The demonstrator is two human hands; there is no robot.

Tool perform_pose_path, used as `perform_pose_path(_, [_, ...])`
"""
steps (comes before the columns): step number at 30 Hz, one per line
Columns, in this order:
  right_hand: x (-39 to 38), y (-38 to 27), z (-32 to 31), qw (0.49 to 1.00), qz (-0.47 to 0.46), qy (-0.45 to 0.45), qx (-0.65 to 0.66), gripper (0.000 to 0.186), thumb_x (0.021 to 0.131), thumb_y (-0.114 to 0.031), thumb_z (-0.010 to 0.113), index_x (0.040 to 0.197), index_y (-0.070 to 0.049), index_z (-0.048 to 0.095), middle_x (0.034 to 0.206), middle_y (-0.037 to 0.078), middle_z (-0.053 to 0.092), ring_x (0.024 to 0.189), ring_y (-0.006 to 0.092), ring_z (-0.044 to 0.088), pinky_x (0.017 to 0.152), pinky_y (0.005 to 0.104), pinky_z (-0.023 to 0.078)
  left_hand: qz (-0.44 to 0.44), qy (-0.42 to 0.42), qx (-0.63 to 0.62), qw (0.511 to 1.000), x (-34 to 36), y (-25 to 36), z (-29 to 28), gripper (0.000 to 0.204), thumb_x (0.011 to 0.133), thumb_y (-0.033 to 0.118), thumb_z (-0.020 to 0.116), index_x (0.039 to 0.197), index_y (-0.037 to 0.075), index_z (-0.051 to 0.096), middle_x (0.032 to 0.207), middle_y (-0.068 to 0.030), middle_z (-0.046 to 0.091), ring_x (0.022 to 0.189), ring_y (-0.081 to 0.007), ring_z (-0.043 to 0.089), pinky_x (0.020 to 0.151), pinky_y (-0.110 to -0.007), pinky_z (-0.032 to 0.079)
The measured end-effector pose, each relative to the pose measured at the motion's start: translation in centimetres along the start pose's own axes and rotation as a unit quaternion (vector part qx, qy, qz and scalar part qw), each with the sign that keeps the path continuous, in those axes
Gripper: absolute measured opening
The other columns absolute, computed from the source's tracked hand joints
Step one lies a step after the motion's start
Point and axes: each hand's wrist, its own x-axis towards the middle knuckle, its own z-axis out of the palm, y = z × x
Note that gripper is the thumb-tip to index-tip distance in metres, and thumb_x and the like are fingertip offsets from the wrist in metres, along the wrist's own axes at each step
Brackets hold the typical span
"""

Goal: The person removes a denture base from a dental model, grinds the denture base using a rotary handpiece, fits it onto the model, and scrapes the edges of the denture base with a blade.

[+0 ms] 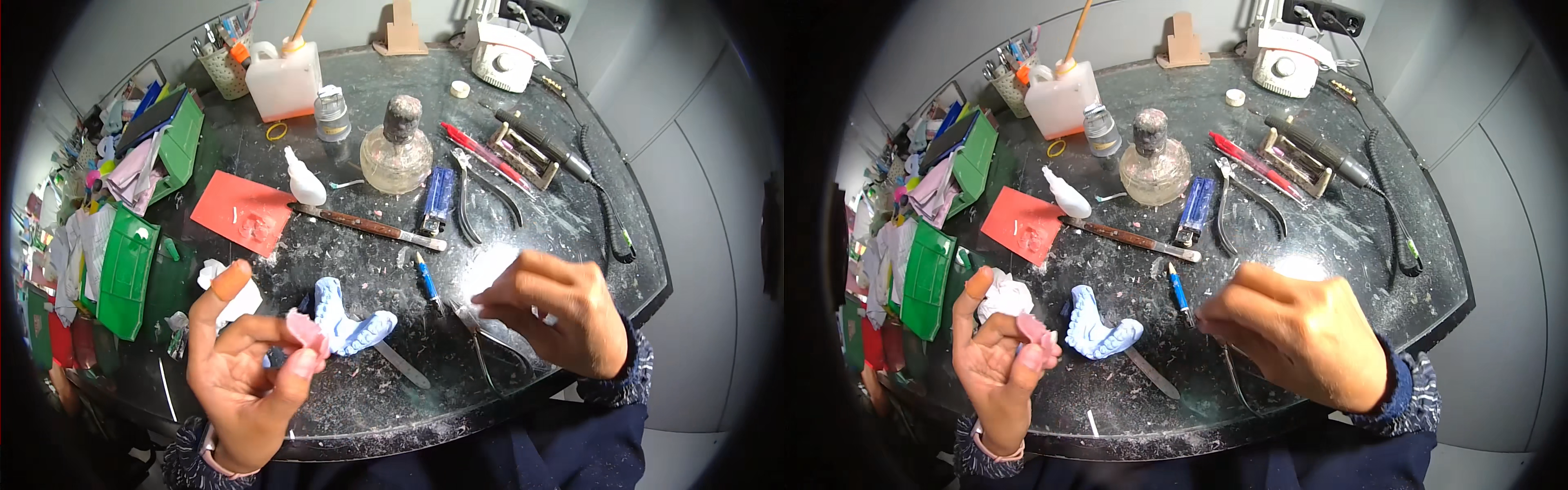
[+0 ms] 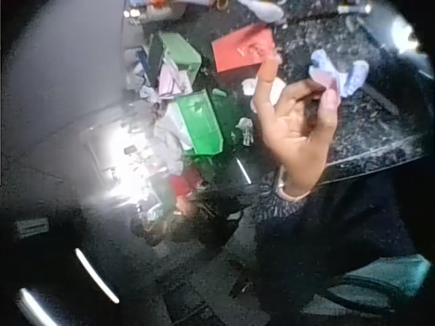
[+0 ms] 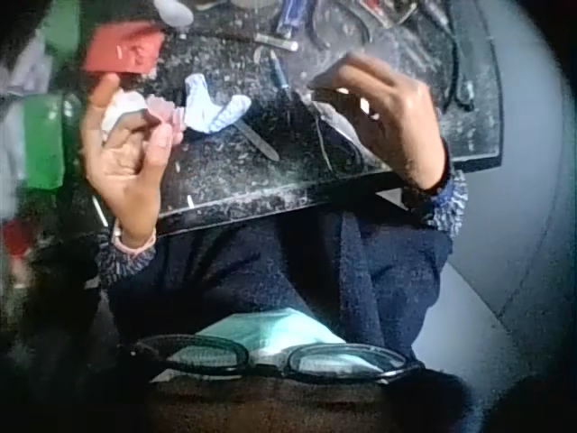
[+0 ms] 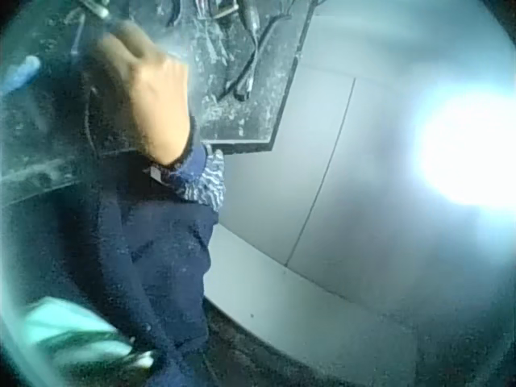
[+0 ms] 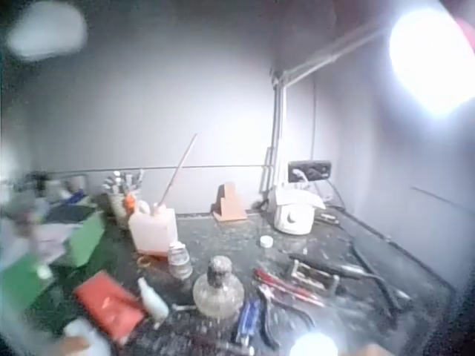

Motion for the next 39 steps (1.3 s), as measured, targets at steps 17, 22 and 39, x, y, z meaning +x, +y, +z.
perform_pose_path(17, [2.5,0.5,6.4,0.816,-0.529,-0.051,-0.229,0.009,0.074,-0.02,0.052,0.082,-0.017,0.051,0.094,-0.001,0.046,0.084,0.0119,0.051,0.064,0.0229,0.048,-0.085,-0.129,-0.178,0.972,-8.1,3.3,-3.2,0.082,0.077,-0.01,0.061,0.136,0.0,0.004,0.088,-0.0239,0.063,0.086,-0.0237,0.064,0.079,-0.029,0.052])
perform_pose_path(22, [2.5,1.7,5.0,0.778,-0.574,-0.079,-0.241,0.018,0.072,-0.017,0.053,0.088,-0.02,0.045,0.097,0.001,0.048,0.083,0.0128,0.051,0.062,0.0229,0.047,-0.113,-0.063,-0.184,0.974,-9.8,4.9,-3.3,0.097,0.07,-0.008,0.068,0.137,0.002,-0.002,0.072,-0.0181,0.064,0.065,-0.021,0.064,0.062,-0.031,0.052])
perform_pose_path(39, [-9.0,-8.3,7.3,0.689,-0.114,0.291,0.653,0.029,0.07,0.012,0.066,0.083,-0.002,0.044,0.085,0.013,0.051,0.071,0.0234,0.063,0.065,0.0312,0.058,0.177,-0.113,-0.08,0.975,-11.9,1.2,-2.0,0.096,0.065,-0.017,0.067,0.133,-0.002,0.001,0.074,-0.0187,0.063,0.073,-0.0256,0.066,0.071,-0.038,0.056])
